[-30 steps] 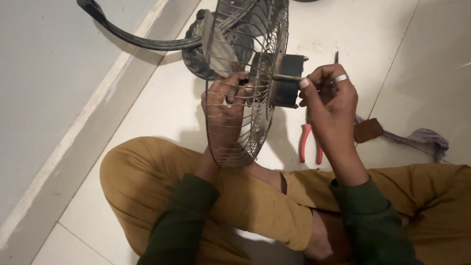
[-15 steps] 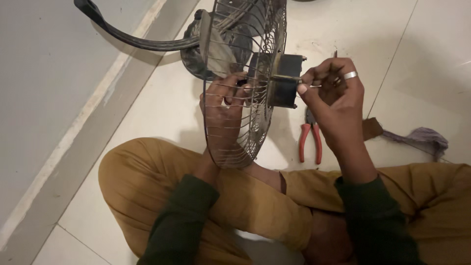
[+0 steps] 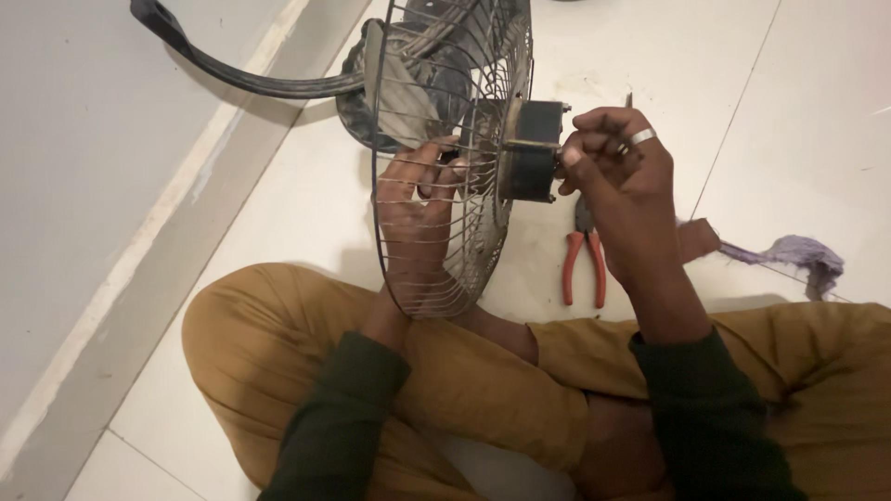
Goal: The person sits on the floor and repairs an electric fan. They pry open the fan motor housing with a metal rod, separate the cover halves, mount the motor onto the fan stand base, and use pliers to work on the fan cage and motor assembly.
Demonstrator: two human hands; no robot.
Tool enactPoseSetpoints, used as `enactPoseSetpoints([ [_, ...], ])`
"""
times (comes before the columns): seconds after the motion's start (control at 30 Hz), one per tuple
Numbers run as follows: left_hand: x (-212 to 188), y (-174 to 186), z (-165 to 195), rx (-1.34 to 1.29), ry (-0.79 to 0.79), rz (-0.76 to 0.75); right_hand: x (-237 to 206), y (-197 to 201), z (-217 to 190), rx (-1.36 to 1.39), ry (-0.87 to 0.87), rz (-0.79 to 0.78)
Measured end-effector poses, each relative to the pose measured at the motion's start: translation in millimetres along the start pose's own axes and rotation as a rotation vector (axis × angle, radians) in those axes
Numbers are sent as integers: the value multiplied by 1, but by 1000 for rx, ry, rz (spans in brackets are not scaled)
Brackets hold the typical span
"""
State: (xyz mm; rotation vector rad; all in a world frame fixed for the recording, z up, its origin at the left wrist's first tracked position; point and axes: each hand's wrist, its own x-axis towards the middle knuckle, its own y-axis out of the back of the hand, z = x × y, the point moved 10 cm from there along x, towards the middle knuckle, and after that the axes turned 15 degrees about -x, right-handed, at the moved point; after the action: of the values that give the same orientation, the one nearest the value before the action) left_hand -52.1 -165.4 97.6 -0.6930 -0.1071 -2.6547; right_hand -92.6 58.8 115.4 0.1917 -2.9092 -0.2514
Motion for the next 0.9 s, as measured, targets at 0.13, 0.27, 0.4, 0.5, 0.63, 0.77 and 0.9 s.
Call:
enactPoseSetpoints([
  [0.13,0,-1,1,-33,3,-1,1,1,9,11,-39,23],
  [0.27,-1,-3,0,-20,31,-25,0,3,8,31,54,53],
  [0.4,-1,-2,5,-122,-4,-14,-3,1,3,113,174,-4],
  [0.5,1,-4,12,-91,-72,-34,-3,3,7,161,156,-28],
  [0.63,2,-6,21,19,-150,-58,-1,13,25,170,-42,40],
  [0.77,3,-9,18,-47,-90,-86,-1,17,31,87,-138,59],
  [0.9,2,-8,17,-1,-101,-73,-2,16,25,72,-67,60],
])
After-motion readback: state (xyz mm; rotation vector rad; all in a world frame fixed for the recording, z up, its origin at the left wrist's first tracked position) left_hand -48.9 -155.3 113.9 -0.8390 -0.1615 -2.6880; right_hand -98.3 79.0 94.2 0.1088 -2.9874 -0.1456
